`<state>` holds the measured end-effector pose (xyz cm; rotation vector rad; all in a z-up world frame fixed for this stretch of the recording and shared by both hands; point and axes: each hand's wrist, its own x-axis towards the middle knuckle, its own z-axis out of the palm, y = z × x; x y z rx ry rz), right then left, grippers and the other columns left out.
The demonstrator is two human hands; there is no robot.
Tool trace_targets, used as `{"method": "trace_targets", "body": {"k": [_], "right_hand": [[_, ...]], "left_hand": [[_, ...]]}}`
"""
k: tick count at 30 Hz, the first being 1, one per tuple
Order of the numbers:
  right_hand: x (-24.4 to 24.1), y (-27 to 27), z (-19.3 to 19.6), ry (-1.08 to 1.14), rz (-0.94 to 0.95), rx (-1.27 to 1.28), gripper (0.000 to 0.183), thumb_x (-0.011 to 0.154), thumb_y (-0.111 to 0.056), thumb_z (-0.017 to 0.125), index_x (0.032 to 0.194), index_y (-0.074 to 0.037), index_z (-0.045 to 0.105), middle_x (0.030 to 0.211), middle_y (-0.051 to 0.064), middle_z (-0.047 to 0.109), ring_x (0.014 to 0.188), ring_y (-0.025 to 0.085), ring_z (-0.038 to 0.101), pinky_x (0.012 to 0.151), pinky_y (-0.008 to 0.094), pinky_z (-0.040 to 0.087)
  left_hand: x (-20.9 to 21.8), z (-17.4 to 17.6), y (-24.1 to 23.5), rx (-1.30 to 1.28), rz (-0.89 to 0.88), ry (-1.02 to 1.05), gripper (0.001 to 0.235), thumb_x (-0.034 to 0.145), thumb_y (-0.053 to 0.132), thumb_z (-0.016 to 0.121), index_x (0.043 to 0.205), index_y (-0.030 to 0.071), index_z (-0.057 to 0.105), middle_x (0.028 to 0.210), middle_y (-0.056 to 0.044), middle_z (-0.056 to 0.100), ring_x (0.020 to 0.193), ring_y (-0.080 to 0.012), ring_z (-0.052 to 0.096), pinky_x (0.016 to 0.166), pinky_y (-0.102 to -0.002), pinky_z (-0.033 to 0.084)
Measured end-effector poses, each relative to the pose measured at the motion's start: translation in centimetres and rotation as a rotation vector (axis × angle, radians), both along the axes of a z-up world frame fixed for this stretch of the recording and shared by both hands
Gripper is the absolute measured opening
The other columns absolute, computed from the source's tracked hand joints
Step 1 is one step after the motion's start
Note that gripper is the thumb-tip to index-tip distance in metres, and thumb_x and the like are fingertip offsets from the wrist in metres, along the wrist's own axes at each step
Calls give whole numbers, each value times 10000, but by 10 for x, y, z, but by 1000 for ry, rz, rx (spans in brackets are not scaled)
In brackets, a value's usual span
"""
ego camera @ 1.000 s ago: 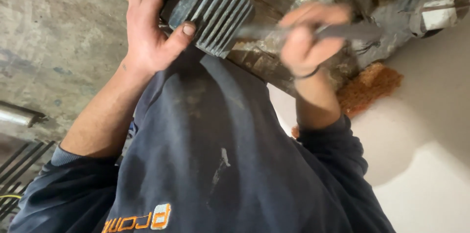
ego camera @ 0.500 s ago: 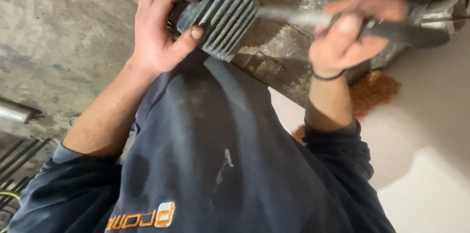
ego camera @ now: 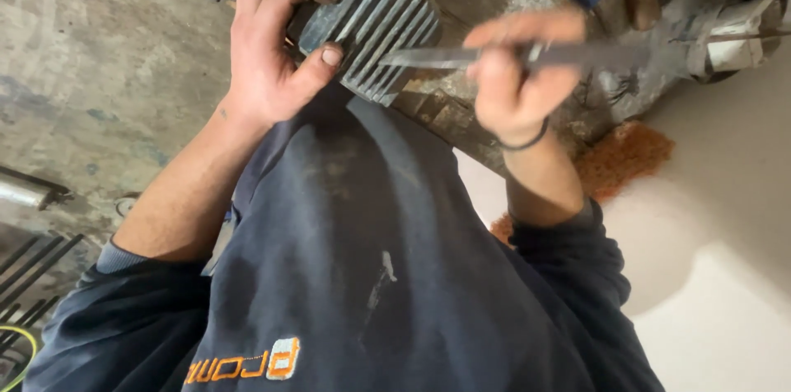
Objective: Scraping and cleaning the fins of an engine cylinder part with a knife.
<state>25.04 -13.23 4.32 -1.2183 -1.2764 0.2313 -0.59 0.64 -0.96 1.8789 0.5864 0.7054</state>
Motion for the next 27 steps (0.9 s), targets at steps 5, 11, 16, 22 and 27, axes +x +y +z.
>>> {"method": "trace_targets", "body": {"k": [5,11,16,22,27], "right_hand": [[22,2,8,-125,-148,10,198,1110,-230,559,1145,-41,513,734,94,606,497,169,538,409,274,465],[-4,7,22,-270,-107,-78,164,1085,-198,579,1111,-52,508,766,93,588,529,171,505,436,302,428],[10,3,37,-186,-185,-83,170,1095,-182,590,1082,-32,512,745,84,579,505,132,553,426,283,460],[-9,-12,41,-194,-90,-215,220,1112,-225,599,1097,-36,487,783,119,619,511,145,577,438,270,482],[-9,-13,51,-166,-197,-110,321,1090,-302,614,1101,-16,469,762,121,562,503,182,573,446,291,507]], "left_hand": [[-1,0,2,8,-11,-1,546,1048,529,654,1300,48,607,1520,-191,509,1374,-371,526,1175,-463,438],[0,3,2,13,-12,-13,533,1048,520,659,1298,52,610,1530,-195,500,1370,-378,527,1169,-460,443],[-2,4,1,56,-11,-5,525,1046,511,677,1298,55,610,1534,-192,503,1344,-388,532,1144,-461,449],[-3,8,0,44,21,25,503,1022,500,691,1292,81,626,1524,-177,511,1311,-375,555,1119,-452,486],[-4,17,0,96,-14,56,502,972,458,742,1301,95,632,1525,-174,493,1240,-372,560,1067,-460,499]]}}
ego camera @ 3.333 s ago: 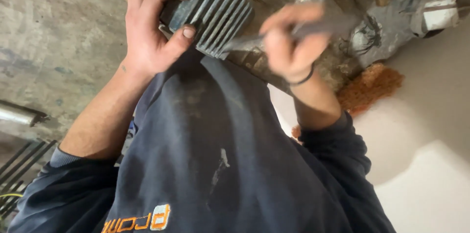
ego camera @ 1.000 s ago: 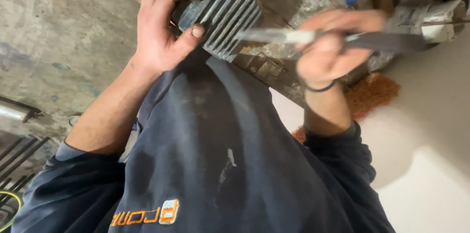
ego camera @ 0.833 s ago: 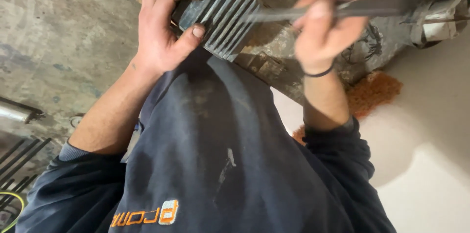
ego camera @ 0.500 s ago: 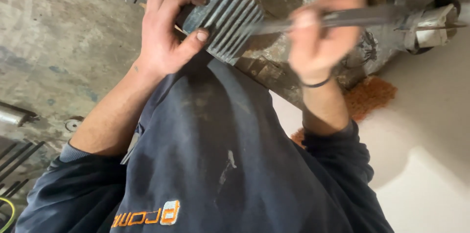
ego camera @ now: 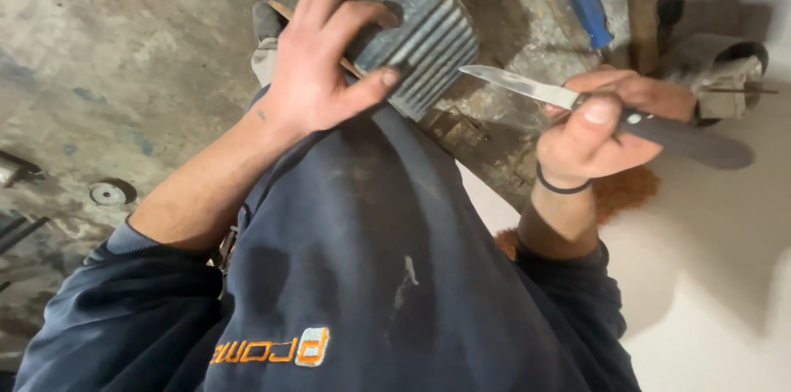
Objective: Scraping and cleaning the fins of an engine cylinder part with a knife.
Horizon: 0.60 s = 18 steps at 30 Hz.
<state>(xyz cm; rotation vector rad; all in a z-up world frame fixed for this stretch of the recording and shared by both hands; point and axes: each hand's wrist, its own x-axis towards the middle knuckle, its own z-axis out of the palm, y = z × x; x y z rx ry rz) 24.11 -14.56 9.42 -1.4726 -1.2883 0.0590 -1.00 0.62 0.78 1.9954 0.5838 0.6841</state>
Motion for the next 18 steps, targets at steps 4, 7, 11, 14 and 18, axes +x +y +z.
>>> {"method": "trace_targets", "body": {"k": [4,7,11,14,18], "right_hand": [[0,-7,-2,-147,59,-57,394,1068,-355,619,916,-18,485,726,150,574,547,235,591,490,334,513],[2,-22,5,-233,139,-171,503,1051,-413,617,746,-29,504,670,155,627,566,263,606,507,359,504],[6,-51,-3,-319,259,-273,520,1058,-421,608,714,-39,531,682,120,651,558,233,633,517,344,525],[-8,-44,2,-344,352,-199,478,1072,-364,635,756,-16,544,700,102,658,548,221,641,525,353,548],[-13,-52,3,-169,421,-235,306,1055,-249,643,835,-54,558,696,103,640,539,205,618,488,356,536]], "left_hand": [[5,7,-6,79,10,44,490,938,449,771,1264,105,645,1551,-150,504,1235,-372,571,1042,-471,521],[8,11,-12,115,21,80,517,883,442,802,1278,134,676,1515,-139,520,1150,-359,566,984,-467,530],[9,10,-16,147,45,50,506,878,430,821,1263,139,667,1512,-127,506,1222,-358,566,1029,-474,527],[10,8,-18,133,55,41,505,883,428,827,1247,122,656,1495,-131,502,1233,-363,568,1033,-475,527],[10,7,-17,126,59,46,507,892,448,825,1242,123,654,1540,-134,503,1229,-365,569,1026,-475,527]]}}
